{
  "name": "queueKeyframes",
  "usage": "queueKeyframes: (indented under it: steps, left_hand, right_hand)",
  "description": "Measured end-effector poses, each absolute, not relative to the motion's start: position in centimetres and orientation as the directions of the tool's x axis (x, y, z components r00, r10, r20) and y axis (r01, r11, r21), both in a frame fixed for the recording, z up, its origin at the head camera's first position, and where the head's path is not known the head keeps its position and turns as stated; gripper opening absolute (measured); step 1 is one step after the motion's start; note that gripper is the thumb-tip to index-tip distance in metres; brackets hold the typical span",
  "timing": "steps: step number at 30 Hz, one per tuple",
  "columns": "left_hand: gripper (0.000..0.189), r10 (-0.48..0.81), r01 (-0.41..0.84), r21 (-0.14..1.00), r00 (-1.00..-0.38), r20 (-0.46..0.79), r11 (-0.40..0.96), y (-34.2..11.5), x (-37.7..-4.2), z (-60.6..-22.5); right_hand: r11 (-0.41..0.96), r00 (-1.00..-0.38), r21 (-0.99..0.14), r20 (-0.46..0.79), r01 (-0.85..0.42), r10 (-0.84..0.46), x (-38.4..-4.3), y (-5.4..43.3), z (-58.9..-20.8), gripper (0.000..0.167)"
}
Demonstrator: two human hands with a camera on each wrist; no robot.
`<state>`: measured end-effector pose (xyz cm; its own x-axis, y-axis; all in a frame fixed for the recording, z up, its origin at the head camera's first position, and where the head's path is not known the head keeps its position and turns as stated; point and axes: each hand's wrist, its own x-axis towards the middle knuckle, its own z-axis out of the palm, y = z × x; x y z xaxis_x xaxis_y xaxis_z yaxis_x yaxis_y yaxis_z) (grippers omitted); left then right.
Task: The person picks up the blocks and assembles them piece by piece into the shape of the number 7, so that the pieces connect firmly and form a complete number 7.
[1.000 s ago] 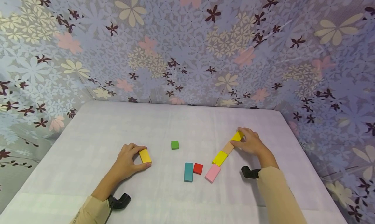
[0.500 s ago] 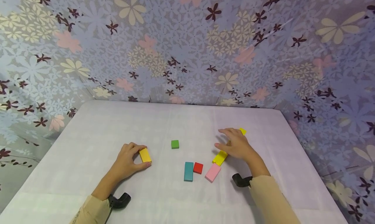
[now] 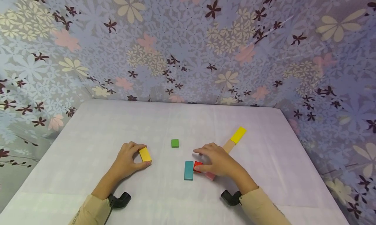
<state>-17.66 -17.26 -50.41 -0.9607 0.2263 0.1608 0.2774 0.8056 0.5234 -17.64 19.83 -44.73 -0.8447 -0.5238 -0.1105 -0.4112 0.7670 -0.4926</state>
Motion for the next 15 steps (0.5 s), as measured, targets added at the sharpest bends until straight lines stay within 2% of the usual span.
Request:
queueKeyframes:
  steps: [15]
  left_hand:
    - [0.067,0.231,0.275,0.529,-0.961,0.148,0.803,-17.5,-18.2,-50.3]
  right_hand:
    - [0.794,-0.823,-0.354,-0.103,-0.495,-0.559,-17.0,17.8,-44.9,0.044]
